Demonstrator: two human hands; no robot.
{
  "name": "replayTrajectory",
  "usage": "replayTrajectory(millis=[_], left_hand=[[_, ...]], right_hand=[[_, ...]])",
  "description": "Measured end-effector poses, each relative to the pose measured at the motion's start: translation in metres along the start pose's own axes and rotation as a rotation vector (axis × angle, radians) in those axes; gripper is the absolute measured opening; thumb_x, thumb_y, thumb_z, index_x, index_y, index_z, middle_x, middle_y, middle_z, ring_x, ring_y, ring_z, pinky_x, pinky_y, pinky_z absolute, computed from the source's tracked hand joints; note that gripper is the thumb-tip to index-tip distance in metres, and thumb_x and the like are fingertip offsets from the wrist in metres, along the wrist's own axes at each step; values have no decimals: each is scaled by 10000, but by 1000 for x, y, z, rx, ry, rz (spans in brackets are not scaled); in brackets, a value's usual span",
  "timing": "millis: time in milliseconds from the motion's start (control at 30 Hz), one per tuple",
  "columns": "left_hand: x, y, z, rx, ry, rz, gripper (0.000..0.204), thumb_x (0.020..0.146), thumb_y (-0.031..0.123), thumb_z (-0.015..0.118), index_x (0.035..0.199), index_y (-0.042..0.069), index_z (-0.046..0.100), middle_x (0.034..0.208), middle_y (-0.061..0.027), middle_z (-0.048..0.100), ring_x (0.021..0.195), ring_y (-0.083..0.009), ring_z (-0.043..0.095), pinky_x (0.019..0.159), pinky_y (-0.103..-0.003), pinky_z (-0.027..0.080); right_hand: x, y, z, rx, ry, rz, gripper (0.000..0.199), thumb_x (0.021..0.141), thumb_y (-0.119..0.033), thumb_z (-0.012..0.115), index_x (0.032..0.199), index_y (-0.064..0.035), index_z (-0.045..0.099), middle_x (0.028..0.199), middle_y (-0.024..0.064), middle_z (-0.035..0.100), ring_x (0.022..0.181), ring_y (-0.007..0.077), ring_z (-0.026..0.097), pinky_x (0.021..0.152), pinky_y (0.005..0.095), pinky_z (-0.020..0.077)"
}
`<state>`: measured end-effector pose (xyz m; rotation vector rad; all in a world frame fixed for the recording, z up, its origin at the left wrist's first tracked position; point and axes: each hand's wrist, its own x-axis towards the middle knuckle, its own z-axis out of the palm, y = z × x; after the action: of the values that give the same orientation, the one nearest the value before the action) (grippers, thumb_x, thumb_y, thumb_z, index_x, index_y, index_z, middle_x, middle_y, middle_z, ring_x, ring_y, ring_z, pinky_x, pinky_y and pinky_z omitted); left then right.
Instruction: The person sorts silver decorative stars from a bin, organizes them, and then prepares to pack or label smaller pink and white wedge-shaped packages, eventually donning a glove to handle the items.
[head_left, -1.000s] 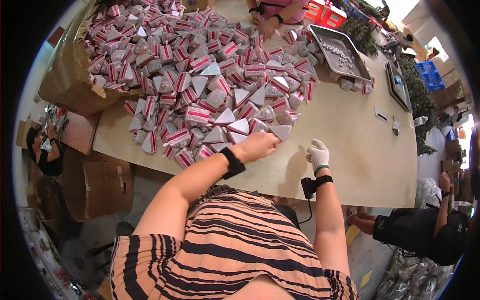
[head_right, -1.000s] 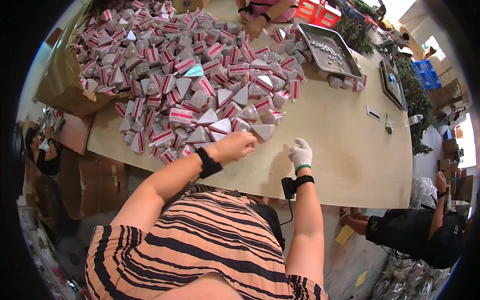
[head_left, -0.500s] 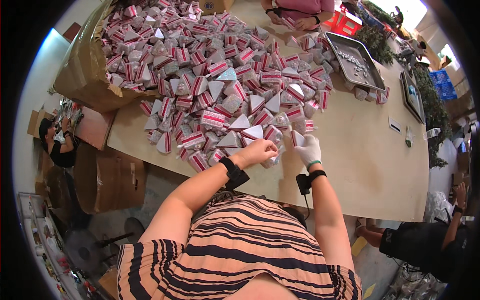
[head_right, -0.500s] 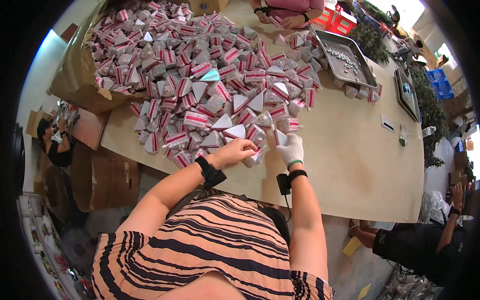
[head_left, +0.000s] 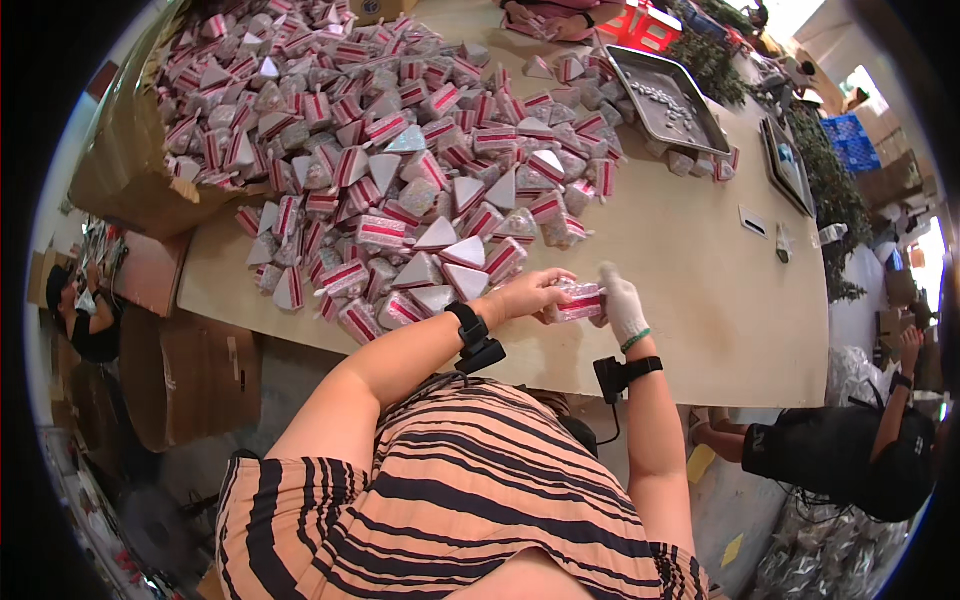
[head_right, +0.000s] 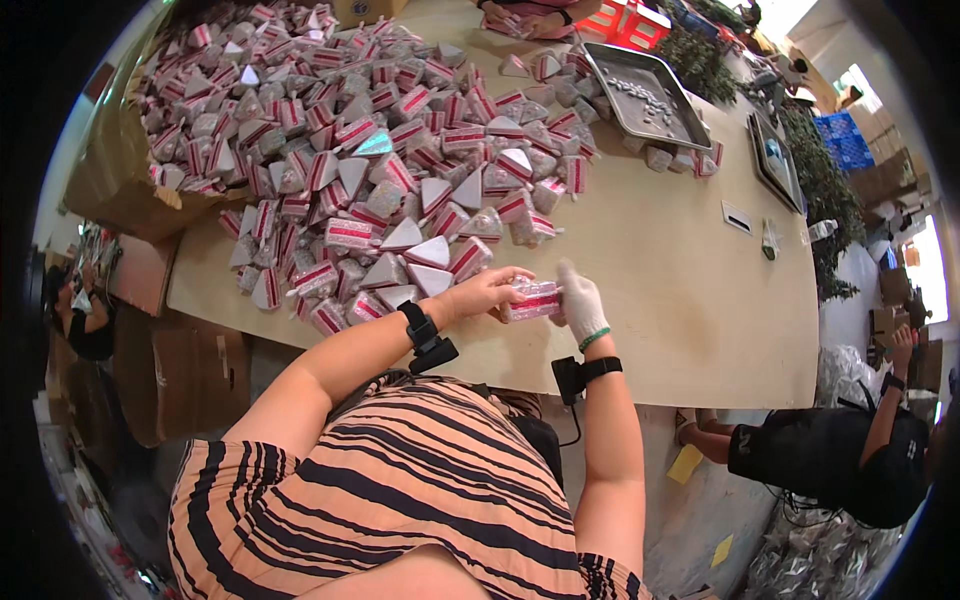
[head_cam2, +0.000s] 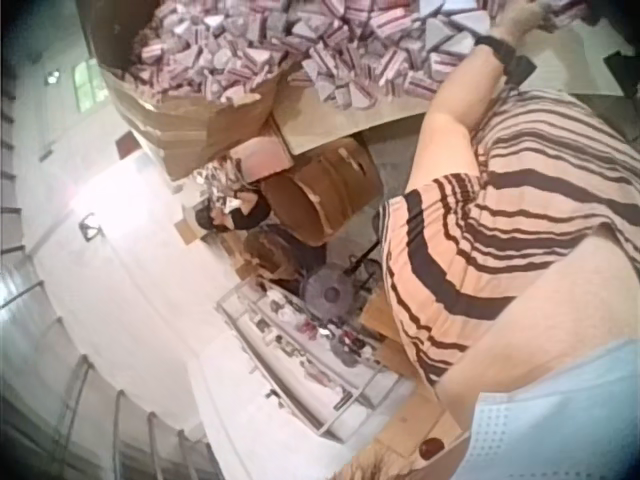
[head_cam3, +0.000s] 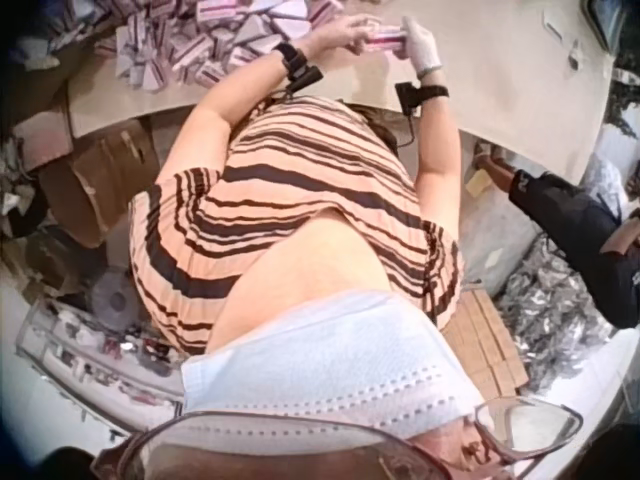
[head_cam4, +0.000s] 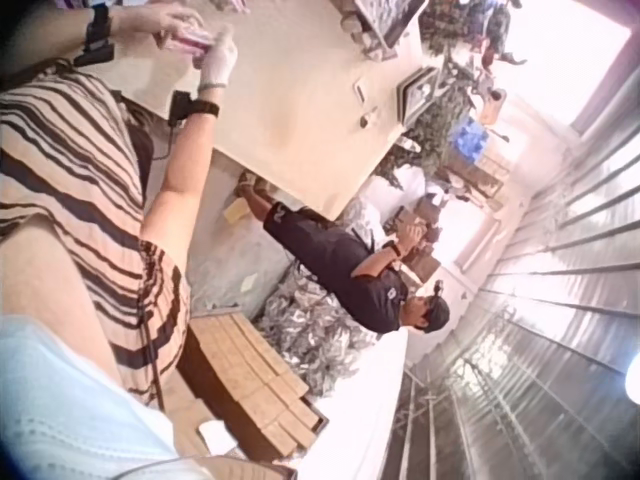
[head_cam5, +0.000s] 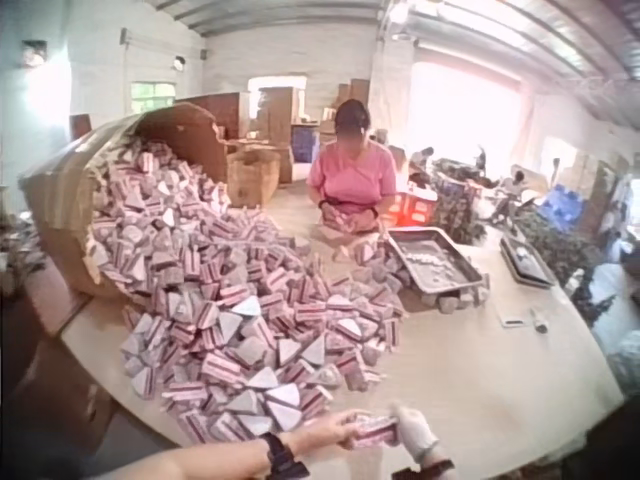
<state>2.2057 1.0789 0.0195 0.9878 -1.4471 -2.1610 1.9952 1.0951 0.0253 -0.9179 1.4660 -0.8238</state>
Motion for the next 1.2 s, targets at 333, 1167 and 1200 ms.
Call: replayTrajectory(millis=[333,1167,1200], left_hand=[[38,-3,17,135,385,-256,376,868,330,475,1124,57,503,854,-96,588,637,-184,609,428,-333,519],[72,-30,-4,-250,691,-271,448,879,374,548,1184,46,527,1070,-51,574,897,-108,564,756,-272,468],[76,-26,-5,-171,641,-261,494,880,402,534,1243,71,486,1068,-60,553,881,-114,569,733,-263,480]], right_hand=[[29,22,3,-1147,173,-424,416,835,-369,490,642,-28,627,699,202,601,674,367,592,622,429,466],[122,15,-73,36,-310,-70,141,714,-46,640,695,-21,503,631,37,529,505,121,517,465,251,428],[115,15,-78,66,-323,-72,123,700,-26,630,698,-23,507,628,39,524,511,126,518,466,248,431]])
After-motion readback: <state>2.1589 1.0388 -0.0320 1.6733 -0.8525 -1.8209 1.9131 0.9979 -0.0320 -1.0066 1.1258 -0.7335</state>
